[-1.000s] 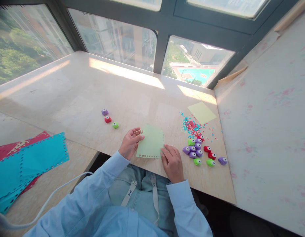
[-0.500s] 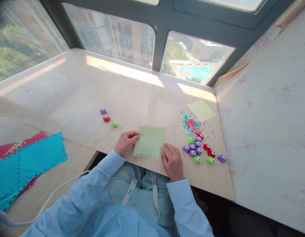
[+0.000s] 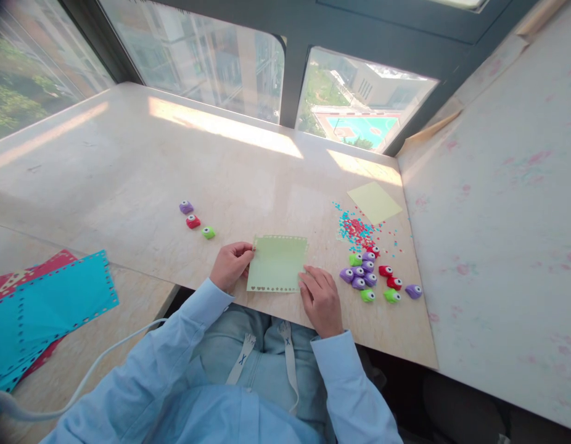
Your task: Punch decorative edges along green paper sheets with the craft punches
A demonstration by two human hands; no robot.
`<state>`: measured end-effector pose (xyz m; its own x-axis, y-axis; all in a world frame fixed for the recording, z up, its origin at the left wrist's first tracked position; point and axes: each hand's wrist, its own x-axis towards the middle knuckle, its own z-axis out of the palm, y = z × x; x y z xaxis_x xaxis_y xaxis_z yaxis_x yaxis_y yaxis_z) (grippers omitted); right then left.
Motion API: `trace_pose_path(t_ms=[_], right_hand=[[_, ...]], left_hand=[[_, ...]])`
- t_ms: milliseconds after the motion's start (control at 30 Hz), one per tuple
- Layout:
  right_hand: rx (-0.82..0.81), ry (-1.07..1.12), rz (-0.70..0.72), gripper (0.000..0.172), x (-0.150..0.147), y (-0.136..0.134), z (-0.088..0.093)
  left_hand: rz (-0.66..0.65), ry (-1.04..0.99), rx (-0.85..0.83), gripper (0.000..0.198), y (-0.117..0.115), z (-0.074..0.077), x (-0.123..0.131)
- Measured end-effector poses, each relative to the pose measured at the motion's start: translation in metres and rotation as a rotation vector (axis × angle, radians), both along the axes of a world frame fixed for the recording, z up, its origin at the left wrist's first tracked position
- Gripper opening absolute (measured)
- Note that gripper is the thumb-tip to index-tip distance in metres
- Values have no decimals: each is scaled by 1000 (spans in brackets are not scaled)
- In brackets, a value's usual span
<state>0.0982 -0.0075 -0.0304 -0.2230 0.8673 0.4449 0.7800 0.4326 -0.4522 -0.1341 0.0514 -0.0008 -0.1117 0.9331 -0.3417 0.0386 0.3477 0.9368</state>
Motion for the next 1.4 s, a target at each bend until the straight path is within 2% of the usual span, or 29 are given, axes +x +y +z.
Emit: trace_pose_path(t_ms=[133,233,433,700,900,1000,1133,1267,1400], right_hand=[[-10,3,-7,24,0,0,1],[-22,10,-11,24,0,0,1],[-27,5,-9,23,-1,0,2],[-42,12,-7,24,0,-1,2],[-59,24,-10,24,0,-1,1],[-87,47,-9,24,2,0,2],[-131,100,-26,24,0,1,14],[-132,184,-91,24,-24,4,39],[-285,341,58,26,-61,12,50]], left_hand=[[-9,-19,2,11,2,1,-3],[-51,-97,-76,8,5,3,-9],[-177,-239,-222,15,10,10,-23],[-282,-221,-245,15,11,12,-22],[-251,-231,-230,28,11,11,-22],[-226,-191,-202,27,9,9,-20],[-162,-152,-138,26,2,4,-16],[-113,-148,-111,29,-3,0,-13],[-105,-145,-77,32,-5,-2,-9]])
